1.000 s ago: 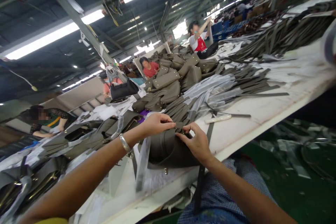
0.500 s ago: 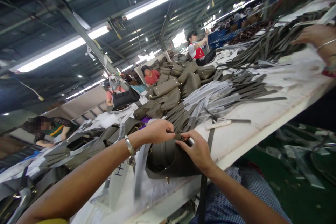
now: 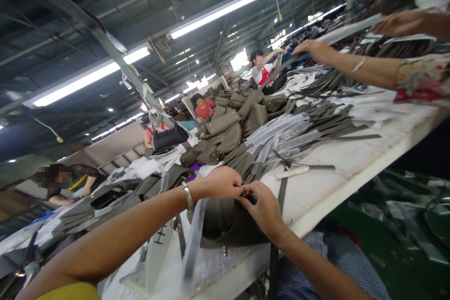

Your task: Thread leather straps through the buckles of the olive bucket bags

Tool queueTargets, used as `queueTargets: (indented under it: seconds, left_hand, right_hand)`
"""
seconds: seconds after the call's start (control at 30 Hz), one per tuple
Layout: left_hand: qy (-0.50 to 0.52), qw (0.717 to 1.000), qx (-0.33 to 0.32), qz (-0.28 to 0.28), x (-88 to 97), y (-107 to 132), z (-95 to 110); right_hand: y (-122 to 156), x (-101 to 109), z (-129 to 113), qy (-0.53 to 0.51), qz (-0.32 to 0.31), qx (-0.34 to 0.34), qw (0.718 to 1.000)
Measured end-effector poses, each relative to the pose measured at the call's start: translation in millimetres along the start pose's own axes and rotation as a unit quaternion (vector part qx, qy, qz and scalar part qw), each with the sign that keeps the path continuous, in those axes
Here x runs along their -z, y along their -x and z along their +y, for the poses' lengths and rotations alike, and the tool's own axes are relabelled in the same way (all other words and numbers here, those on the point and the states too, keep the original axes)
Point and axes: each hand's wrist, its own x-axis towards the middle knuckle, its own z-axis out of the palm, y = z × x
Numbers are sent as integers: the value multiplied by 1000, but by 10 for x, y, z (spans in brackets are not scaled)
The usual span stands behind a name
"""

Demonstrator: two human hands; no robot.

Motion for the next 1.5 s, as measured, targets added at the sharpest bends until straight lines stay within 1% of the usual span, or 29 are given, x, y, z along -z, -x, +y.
queueTargets:
  seconds: [0.1, 0.2, 0.27, 0.37, 0.47, 0.53, 0.63, 0.7, 0.77, 0.83, 0.97, 1.07, 1.13, 1.2, 1.27, 1.33, 1.4, 1.5]
  left_hand:
    - [9, 1000, 13, -1, -23, -4, 8]
    - [21, 1000, 5, -14, -47, 10, 34]
    - [24, 999, 16, -17, -63, 21, 59]
    - [21, 999, 39, -11, -89, 27, 74]
    - [31, 999, 37, -10, -125, 27, 47]
    - [34, 998, 46, -3, -158, 34, 13]
    - [36, 996, 77, 20, -224, 71, -29]
    - [62, 991, 103, 56, -282, 110, -34]
    - [110, 981, 122, 102, -349, 150, -22]
    - [154, 972, 117, 132, -415, 180, -8]
    - [214, 963, 67, 151, -505, 214, -4]
    - [263, 951, 28, 159, -518, 248, -9]
    - [288, 945, 0, 157, -508, 282, -11]
    - [306, 939, -16, 153, -499, 318, -17]
    - [321, 935, -23, 151, -508, 351, -30]
    - [331, 932, -29, 147, -542, 376, -52]
    - [335, 929, -23, 157, -591, 390, -76]
    - [325, 928, -6, 180, -647, 398, -103]
  right_hand:
    - [16, -22, 29, 2, 10, 3, 1000]
    - [23, -35, 31, 17, 8, 25, 1000]
    - [24, -37, 24, 21, 3, 33, 999]
    - [23, -42, 19, 24, -1, 28, 999]
    - [13, -57, 22, 25, -4, 25, 999]
    - [-4, -68, 26, 24, -8, 18, 1000]
    - [-32, -72, 55, 9, -22, 5, 1000]
    - [-30, -67, 107, -18, -25, -4, 1000]
    - [-8, -59, 179, -43, -22, -12, 999]
    - [24, -45, 248, -54, -21, -21, 998]
    - [49, 5, 279, -76, -38, -62, 994]
    - [19, 35, 237, -117, -64, -120, 984]
    - [-5, 35, 223, -156, -83, -163, 971]
    - [-22, 27, 226, -221, -97, -199, 950]
    - [-35, 29, 223, -294, -108, -234, 920]
    - [-52, 55, 199, -339, -130, -263, 894]
    - [-79, 97, 168, -342, -160, -283, 882]
    - [-136, 145, 173, -301, -202, -282, 889]
